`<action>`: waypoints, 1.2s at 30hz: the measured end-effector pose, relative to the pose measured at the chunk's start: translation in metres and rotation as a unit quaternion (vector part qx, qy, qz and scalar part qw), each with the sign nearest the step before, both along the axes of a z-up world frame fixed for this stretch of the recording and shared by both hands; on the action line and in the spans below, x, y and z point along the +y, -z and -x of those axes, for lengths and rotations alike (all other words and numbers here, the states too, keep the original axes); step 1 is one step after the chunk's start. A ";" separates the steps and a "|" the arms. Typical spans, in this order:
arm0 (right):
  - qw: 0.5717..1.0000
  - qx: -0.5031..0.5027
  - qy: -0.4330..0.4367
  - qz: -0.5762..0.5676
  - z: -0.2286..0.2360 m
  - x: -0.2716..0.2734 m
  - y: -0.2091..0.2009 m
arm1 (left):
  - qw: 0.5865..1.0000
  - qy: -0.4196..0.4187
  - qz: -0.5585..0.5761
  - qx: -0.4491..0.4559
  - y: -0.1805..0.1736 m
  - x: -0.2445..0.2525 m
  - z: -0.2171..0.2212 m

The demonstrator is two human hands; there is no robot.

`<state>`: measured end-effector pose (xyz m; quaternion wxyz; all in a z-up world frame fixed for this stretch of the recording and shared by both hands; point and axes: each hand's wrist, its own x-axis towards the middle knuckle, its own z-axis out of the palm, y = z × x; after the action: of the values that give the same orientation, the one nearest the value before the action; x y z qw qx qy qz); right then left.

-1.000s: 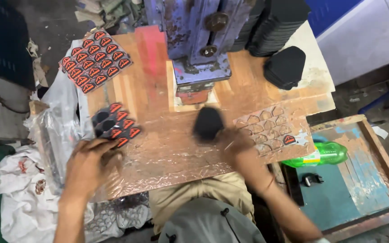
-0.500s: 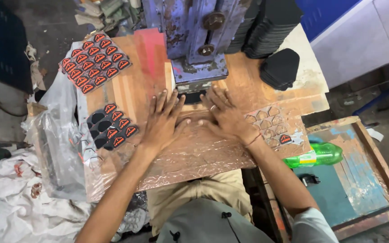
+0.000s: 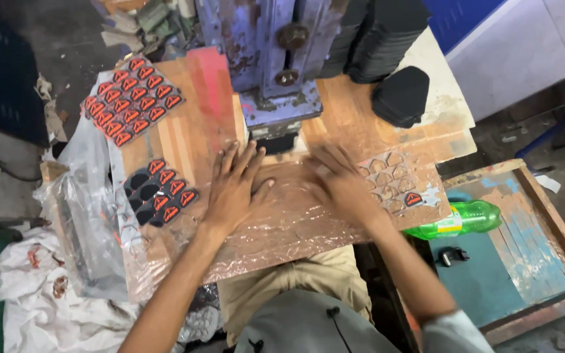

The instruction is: The person places black fabric items under a press machine and applies orange triangular stickers to them. They repeatedly pick up the items, position them on the press, and then move the finished items to a pile on the left.

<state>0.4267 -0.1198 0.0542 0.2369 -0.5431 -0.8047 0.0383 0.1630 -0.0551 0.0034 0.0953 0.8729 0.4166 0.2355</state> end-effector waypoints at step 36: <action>0.782 0.549 0.151 0.255 0.039 0.102 0.078 | 0.999 -0.008 -0.001 -0.039 0.004 -0.002 -0.002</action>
<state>0.3879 -0.0176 -0.0241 0.4942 -0.5852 -0.4072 0.4975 0.1651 -0.0572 -0.0009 0.1085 0.8595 0.4197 0.2706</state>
